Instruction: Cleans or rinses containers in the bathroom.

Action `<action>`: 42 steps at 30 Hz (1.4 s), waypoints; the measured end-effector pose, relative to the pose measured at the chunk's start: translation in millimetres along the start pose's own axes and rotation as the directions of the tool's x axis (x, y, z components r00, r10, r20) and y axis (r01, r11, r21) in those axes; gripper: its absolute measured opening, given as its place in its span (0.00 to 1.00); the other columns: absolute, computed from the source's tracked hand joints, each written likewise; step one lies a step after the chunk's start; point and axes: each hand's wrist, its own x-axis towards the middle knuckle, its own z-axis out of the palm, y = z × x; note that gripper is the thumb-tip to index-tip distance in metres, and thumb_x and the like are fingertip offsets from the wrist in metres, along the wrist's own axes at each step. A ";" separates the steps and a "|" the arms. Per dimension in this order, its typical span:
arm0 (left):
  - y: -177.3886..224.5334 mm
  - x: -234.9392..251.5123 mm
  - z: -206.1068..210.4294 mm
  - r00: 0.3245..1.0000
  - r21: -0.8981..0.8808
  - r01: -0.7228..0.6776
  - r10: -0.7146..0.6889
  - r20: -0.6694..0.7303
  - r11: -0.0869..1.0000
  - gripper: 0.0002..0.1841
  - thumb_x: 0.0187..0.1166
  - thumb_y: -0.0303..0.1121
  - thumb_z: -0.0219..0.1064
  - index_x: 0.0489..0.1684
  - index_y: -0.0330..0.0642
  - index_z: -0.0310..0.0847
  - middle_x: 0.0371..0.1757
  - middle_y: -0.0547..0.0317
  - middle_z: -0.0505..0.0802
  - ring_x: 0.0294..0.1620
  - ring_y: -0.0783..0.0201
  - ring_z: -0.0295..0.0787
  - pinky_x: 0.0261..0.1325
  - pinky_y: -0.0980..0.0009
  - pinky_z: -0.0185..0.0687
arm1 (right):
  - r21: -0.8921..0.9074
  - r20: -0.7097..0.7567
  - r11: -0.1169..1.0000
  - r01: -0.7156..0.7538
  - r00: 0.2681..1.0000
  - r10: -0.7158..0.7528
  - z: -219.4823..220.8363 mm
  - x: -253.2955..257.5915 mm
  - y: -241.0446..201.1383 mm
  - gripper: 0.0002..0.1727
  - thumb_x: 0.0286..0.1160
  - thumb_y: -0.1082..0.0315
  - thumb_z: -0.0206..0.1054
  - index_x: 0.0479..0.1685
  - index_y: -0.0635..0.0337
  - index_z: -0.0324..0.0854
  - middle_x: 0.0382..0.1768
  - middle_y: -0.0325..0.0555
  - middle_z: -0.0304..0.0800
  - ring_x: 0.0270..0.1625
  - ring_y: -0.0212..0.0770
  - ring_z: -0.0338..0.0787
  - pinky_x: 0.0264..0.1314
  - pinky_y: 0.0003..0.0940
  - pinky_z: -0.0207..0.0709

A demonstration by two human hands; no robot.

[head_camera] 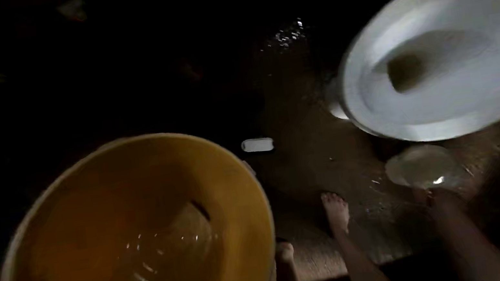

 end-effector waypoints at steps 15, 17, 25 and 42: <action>-3.6 -19.1 -39.4 0.917 -0.310 0.289 -0.355 -0.181 0.906 0.30 0.80 0.22 0.64 0.84 0.49 0.69 0.70 0.45 0.87 0.60 0.56 0.89 0.61 0.55 0.86 | -0.260 0.767 0.471 0.843 0.477 -0.429 -29.8 -456.3 -170.5 0.26 0.74 0.69 0.70 0.70 0.68 0.72 0.50 0.60 0.88 0.45 0.50 0.93 0.47 0.52 0.89; -12.6 -19.4 -45.4 0.921 -0.341 0.282 -0.352 -0.163 0.897 0.27 0.84 0.26 0.65 0.84 0.50 0.70 0.71 0.47 0.87 0.61 0.57 0.90 0.63 0.56 0.86 | -0.251 0.879 0.334 0.909 0.358 -0.315 24.2 -518.1 -179.4 0.29 0.76 0.63 0.72 0.76 0.61 0.74 0.56 0.60 0.90 0.55 0.55 0.93 0.60 0.57 0.86; -36.4 -4.8 -65.1 0.929 -0.407 0.261 -0.342 -0.139 0.875 0.20 0.92 0.41 0.57 0.79 0.50 0.76 0.68 0.51 0.90 0.61 0.60 0.90 0.65 0.55 0.84 | -0.140 0.948 0.818 0.558 0.314 -0.052 267.2 -652.9 -155.5 0.24 0.85 0.64 0.66 0.71 0.67 0.65 0.45 0.57 0.87 0.35 0.44 0.92 0.38 0.36 0.89; -66.9 -25.1 -82.0 0.960 -0.460 0.198 -0.266 -0.087 0.865 0.19 0.90 0.37 0.61 0.76 0.45 0.79 0.70 0.54 0.89 0.64 0.67 0.88 0.68 0.65 0.83 | -0.142 0.910 0.463 0.875 0.299 -0.286 305.3 -669.4 -149.8 0.30 0.85 0.59 0.67 0.79 0.64 0.64 0.59 0.66 0.84 0.49 0.59 0.93 0.50 0.57 0.89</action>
